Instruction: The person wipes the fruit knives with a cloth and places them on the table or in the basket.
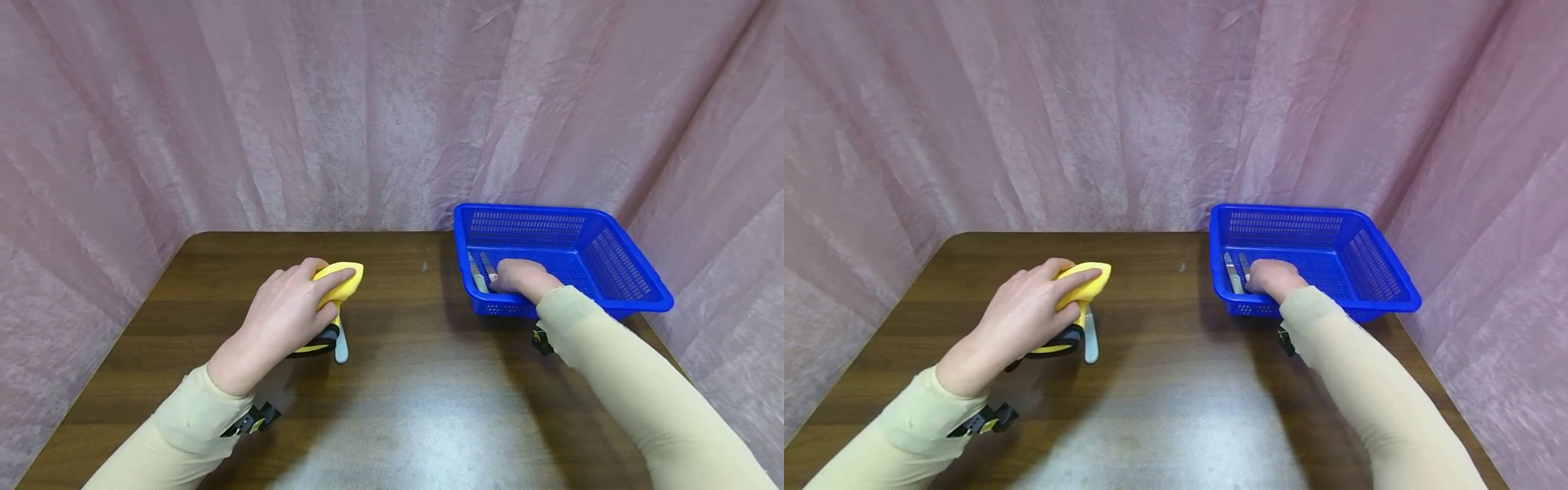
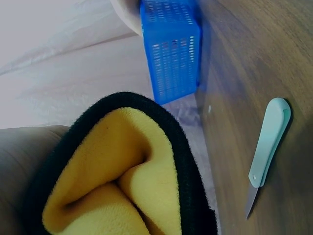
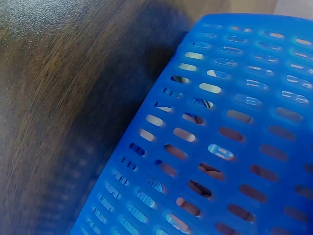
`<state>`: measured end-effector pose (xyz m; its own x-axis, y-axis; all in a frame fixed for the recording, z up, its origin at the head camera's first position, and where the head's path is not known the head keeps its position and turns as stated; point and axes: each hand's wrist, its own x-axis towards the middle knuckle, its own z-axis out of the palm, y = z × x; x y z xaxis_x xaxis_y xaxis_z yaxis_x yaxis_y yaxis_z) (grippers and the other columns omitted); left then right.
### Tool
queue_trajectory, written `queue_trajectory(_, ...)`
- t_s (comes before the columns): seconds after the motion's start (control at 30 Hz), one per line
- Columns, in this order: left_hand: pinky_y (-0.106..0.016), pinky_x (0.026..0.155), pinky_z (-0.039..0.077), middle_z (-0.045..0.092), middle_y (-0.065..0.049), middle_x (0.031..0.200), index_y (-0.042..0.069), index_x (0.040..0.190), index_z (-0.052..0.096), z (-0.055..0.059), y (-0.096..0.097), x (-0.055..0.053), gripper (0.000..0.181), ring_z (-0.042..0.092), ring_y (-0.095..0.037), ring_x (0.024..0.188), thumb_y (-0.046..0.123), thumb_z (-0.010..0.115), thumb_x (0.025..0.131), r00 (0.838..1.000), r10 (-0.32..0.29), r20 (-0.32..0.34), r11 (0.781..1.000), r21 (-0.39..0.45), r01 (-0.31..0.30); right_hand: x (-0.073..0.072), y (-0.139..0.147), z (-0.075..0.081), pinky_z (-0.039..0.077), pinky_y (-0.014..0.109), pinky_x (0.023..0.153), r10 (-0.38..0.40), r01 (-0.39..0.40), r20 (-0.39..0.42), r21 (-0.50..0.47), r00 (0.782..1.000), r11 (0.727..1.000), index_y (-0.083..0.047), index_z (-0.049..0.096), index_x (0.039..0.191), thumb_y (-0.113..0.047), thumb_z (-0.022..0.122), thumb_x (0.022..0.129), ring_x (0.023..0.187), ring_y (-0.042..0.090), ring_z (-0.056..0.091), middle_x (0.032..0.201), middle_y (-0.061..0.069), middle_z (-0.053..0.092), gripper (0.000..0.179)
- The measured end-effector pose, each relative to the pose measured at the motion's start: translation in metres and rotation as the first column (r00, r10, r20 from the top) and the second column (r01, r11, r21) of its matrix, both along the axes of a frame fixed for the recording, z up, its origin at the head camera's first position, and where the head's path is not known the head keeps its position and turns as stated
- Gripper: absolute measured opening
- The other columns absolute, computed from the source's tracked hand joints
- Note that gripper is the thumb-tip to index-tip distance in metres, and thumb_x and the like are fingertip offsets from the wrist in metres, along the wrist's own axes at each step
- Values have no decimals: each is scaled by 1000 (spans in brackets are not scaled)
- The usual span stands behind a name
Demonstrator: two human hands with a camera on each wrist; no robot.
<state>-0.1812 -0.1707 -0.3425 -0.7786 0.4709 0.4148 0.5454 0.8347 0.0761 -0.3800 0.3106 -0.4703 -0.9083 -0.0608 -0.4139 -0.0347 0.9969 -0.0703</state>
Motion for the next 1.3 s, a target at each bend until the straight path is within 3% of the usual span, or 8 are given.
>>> queue_trajectory(0.2,-50,78,53,69,-18,126,25,147,73,0,-3,2,61,71,-36,94,9,73,89,1000,7,-6,1000,-4,-7,8,-3,10,53,56,70,-14,14,-5,5,1000,1000,-17,68,79,-46,61,99,77,28,64,82,5,66,35)
queue_trajectory(0.43,-49,78,53,69,-18,125,25,147,73,-1,-7,3,61,71,-35,94,9,75,89,1000,19,3,1000,0,-19,85,-56,100,53,51,78,-27,26,-49,-27,998,999,-14,60,78,-46,55,113,80,30,63,80,8,59,48)
queue_trajectory(0.53,-51,80,53,69,-18,126,26,147,73,-1,-8,4,60,71,-36,96,10,76,89,1000,24,4,1000,2,-24,101,-67,117,53,52,80,-25,21,-111,-35,993,999,-10,61,82,-50,51,114,85,31,64,84,10,62,52)
queue_trajectory(0.67,-52,81,54,69,-18,126,26,147,73,-1,-10,3,60,72,-36,98,10,76,89,1000,27,6,1000,10,-27,111,-73,125,54,64,96,-16,5,-213,-52,977,999,4,69,124,-51,48,115,116,47,68,122,29,71,60)
queue_trajectory(0.8,-53,82,54,69,-18,126,25,147,73,0,-13,3,60,72,-37,99,10,77,89,1000,30,5,1000,9,-30,115,-77,128,41,74,114,-26,6,-272,-76,962,997,9,45,161,-53,44,116,149,57,44,159,36,49,76)
queue_trajectory(0.93,-53,82,54,68,-19,128,25,148,73,1,-16,2,60,71,-38,99,10,76,89,999,43,13,999,2,-43,120,-81,132,32,73,121,-8,-23,-318,-94,948,995,8,37,166,-56,40,116,157,56,33,167,35,39,81)
queue_trajectory(1.13,-53,82,53,68,-19,128,26,149,72,3,-20,2,60,71,-38,99,11,76,90,998,59,32,998,-4,-59,129,-88,133,25,66,128,63,-105,-416,-77,907,991,9,37,166,-54,42,117,159,52,30,169,33,38,81)
queue_trajectory(1.3,-55,83,53,68,-20,129,25,150,71,4,-24,2,60,71,-39,100,13,77,91,996,76,46,997,-21,-75,138,-96,134,20,66,129,91,-131,-441,-60,893,990,6,34,169,-54,43,117,162,50,26,172,31,34,80)
